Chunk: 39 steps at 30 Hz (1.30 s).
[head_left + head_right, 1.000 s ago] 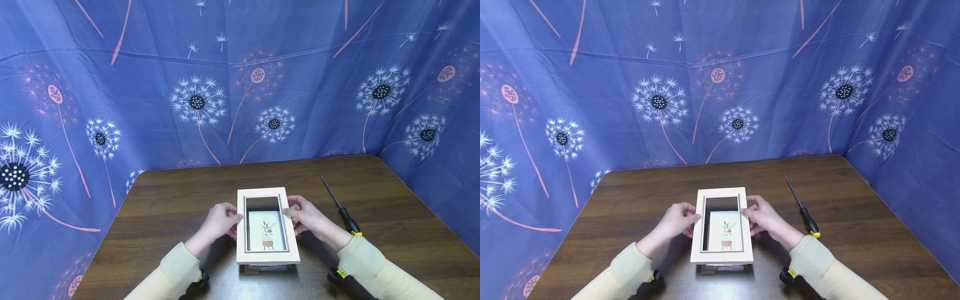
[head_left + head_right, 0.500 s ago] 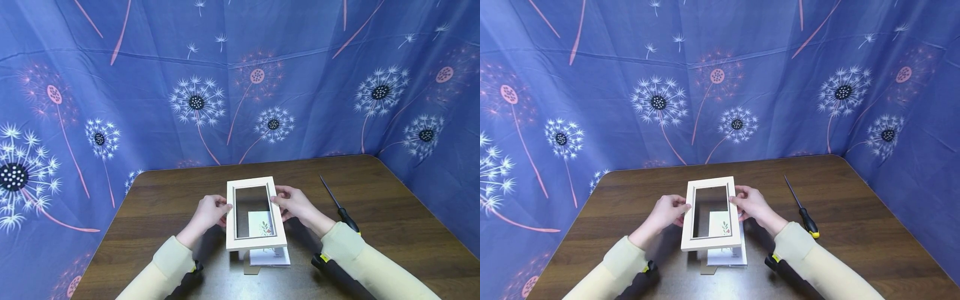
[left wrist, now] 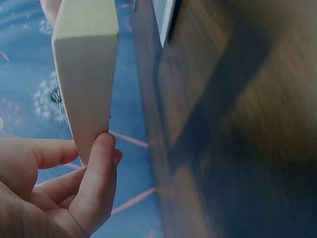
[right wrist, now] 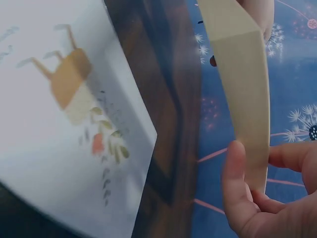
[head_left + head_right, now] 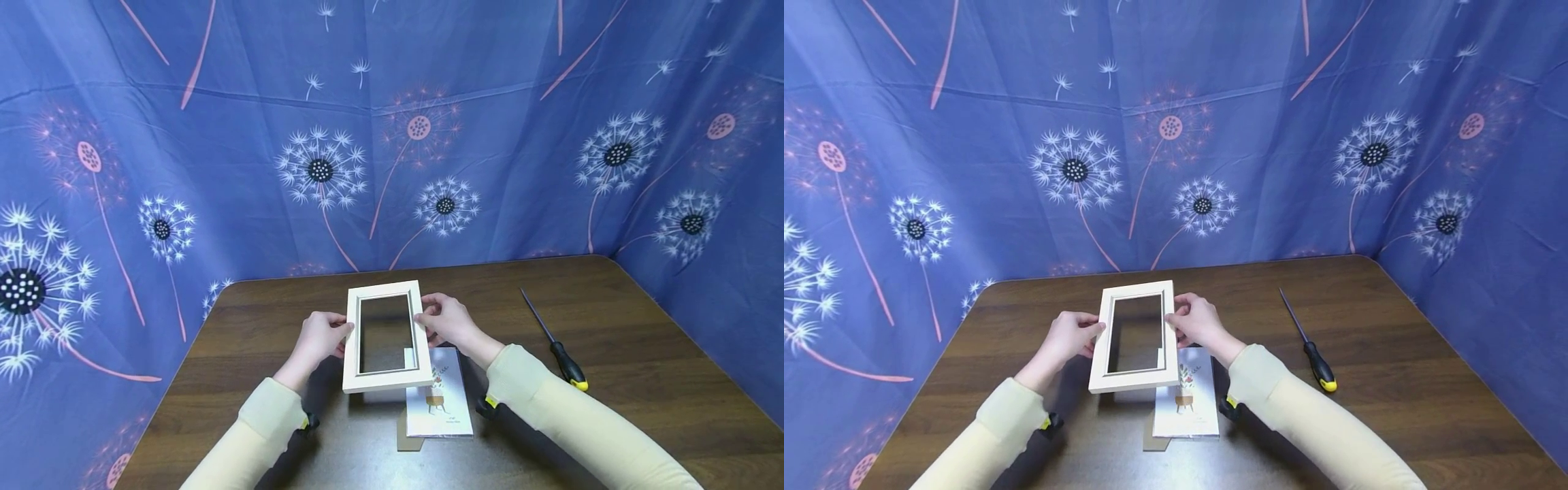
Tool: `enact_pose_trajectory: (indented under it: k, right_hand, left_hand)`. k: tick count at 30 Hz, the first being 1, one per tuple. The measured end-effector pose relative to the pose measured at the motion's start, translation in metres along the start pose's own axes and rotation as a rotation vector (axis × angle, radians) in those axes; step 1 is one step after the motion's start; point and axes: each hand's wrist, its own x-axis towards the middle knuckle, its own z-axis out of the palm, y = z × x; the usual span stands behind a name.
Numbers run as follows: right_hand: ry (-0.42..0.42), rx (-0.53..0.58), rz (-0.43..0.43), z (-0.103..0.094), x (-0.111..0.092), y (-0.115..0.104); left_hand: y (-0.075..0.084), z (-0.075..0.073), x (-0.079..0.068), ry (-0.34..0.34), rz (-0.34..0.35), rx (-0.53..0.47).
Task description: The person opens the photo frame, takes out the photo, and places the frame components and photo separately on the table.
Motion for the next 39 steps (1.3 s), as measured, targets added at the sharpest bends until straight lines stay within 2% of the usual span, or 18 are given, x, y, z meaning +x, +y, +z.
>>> enact_pose_trajectory:
  k: [10, 18, 28, 39]
  right_hand:
    - [-0.007, 0.041, 0.013, 0.022, 0.017, -0.014]
    - [-0.040, 0.071, 0.021, 0.041, 0.030, -0.012]
    - [-0.054, 0.036, 0.009, 0.068, 0.050, -0.009]
    - [-0.080, 0.042, 0.016, 0.088, 0.054, -0.003]
  left_hand:
    - [-0.011, -0.018, 0.015, 0.041, -0.027, 0.057]
    - [-0.023, -0.031, 0.025, 0.038, -0.040, 0.114]
    - [-0.035, -0.046, 0.032, 0.060, -0.087, 0.153]
    - [-0.054, -0.054, 0.043, 0.075, -0.116, 0.220]
